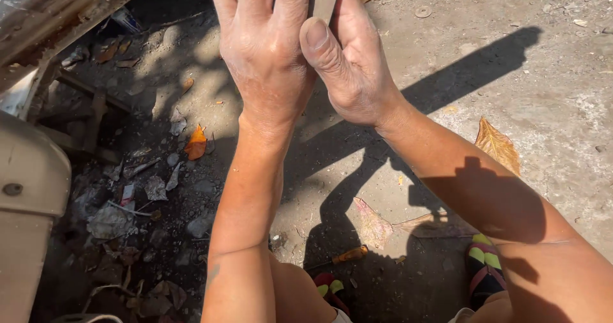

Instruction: Sand the lower body panel of a car to remove rust.

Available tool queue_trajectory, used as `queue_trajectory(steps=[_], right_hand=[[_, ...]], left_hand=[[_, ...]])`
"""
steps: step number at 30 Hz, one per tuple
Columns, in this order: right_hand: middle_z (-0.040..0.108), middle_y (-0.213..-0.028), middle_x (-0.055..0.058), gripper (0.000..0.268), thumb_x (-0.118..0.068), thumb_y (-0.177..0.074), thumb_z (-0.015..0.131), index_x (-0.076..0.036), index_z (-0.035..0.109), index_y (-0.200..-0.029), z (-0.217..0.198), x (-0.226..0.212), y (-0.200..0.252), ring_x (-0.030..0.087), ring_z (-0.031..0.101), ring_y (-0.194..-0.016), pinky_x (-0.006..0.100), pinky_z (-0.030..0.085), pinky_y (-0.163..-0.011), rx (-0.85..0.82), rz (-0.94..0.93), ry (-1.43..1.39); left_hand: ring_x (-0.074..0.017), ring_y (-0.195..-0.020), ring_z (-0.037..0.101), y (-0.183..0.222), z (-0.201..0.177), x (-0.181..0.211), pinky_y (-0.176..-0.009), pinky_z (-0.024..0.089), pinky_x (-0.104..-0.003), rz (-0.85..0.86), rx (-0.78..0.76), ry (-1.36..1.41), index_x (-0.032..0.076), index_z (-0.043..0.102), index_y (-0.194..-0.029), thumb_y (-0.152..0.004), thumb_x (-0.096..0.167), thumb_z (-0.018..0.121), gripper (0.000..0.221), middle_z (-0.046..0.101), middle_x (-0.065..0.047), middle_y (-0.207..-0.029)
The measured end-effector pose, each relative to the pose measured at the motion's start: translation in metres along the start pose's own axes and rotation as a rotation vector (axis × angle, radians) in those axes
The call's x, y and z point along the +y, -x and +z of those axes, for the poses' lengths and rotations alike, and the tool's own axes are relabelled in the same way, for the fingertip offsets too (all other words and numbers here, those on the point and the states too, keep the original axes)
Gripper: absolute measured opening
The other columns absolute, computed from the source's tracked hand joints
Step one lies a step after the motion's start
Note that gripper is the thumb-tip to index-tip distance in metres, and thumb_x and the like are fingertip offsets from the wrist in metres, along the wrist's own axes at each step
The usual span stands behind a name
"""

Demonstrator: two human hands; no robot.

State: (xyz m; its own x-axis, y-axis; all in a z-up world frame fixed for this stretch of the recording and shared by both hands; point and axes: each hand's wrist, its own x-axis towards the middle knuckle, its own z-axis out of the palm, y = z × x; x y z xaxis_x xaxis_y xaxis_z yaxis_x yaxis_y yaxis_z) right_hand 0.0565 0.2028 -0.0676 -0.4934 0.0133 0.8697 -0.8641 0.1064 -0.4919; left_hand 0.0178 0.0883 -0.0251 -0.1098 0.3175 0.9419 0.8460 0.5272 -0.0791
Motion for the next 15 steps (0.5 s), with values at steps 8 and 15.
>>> queue_trajectory(steps=[8, 15], right_hand=[[0.030, -0.182, 0.012, 0.070, -0.044, -0.120, 0.055, -0.014, 0.017, -0.171, -0.013, -0.019, -0.005, 0.031, 0.045, -0.174, 0.042, 0.041, -0.149, -0.160, -0.054, 0.040], [0.039, -0.181, 0.011, 0.066, -0.019, -0.123, 0.059, -0.018, 0.013, -0.171, -0.025, -0.009, -0.004, 0.026, 0.054, -0.167, 0.036, 0.050, -0.143, -0.119, -0.025, -0.232]], left_hand=[[-0.0257, -0.091, 0.049, -0.022, -0.044, 0.010, -0.068, 0.051, -0.039, 0.073, 0.050, -0.583, 0.018, 0.059, -0.141, -0.102, 0.003, 0.095, 0.055, 0.057, -0.007, -0.125], [-0.0238, -0.110, 0.069, -0.039, -0.036, 0.029, -0.078, 0.067, -0.032, 0.187, -0.105, -0.709, 0.014, 0.067, -0.142, -0.106, 0.006, 0.088, 0.042, 0.053, -0.004, -0.143]])
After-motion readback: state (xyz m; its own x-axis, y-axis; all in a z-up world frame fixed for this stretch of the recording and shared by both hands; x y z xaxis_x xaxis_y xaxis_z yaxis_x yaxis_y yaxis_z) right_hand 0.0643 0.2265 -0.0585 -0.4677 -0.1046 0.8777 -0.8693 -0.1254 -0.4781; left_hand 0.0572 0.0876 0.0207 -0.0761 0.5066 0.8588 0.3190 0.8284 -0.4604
